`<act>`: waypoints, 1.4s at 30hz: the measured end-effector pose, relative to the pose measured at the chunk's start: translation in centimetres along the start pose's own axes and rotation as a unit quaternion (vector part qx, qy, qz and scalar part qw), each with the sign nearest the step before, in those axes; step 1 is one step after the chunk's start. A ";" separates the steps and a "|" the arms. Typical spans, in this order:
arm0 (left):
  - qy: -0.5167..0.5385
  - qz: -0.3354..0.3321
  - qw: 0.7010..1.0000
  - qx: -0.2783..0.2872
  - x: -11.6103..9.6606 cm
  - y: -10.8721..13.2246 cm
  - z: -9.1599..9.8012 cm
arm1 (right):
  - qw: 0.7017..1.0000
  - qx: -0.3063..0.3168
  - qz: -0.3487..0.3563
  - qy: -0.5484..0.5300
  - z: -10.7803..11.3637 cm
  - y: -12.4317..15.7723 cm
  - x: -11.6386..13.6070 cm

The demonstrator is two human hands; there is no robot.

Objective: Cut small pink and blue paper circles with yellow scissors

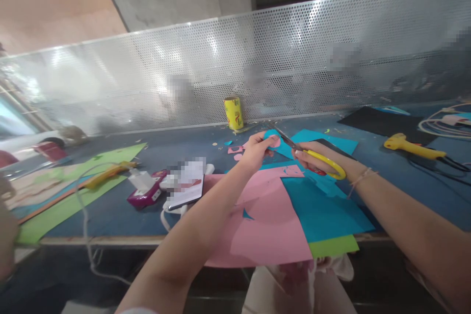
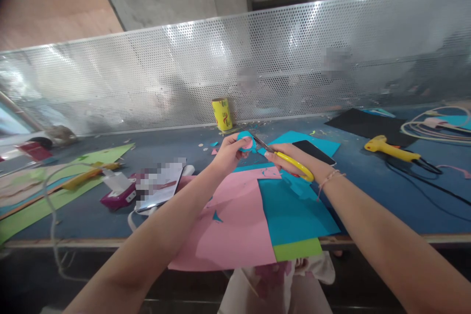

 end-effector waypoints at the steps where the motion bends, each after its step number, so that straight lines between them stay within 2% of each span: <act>1: 0.002 0.001 1.000 0.001 0.0 0.0 0.0 | 1.000 0.006 0.006 -0.006 0.0 0.0 -0.1; 7: 0.004 0.006 1.000 0.000 -0.1 0.1 0.0 | 0.998 0.041 0.043 -0.038 -0.4 0.0 -0.5; 12: 0.002 0.003 1.000 0.005 -0.4 0.1 -0.1 | 0.998 0.040 0.038 -0.010 -0.2 0.1 -0.5; 19: -0.002 0.028 1.000 0.010 -0.4 0.0 0.1 | 1.000 0.004 0.011 0.013 0.2 -0.2 -0.7; 28: -0.005 0.063 0.998 0.029 -0.3 -0.2 0.2 | 0.995 -0.030 0.061 0.073 0.8 -0.9 -0.9; 38: -0.010 0.097 0.995 0.036 -0.1 -0.3 0.5 | 0.986 -0.026 0.062 0.151 1.6 -1.6 -1.8; 42: -0.007 0.098 0.995 0.034 -0.1 -0.3 0.4 | 0.987 -0.032 0.054 0.147 1.6 -1.6 -2.1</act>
Point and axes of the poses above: each hand's wrist, its own y-axis away from the middle knuckle, its own z-axis out of the back of the hand, x = y × z, the point moved 6 cm from there along -y, towards the middle knuckle, and after that the axes turned 8 degrees about x, right-handed, at the moved point
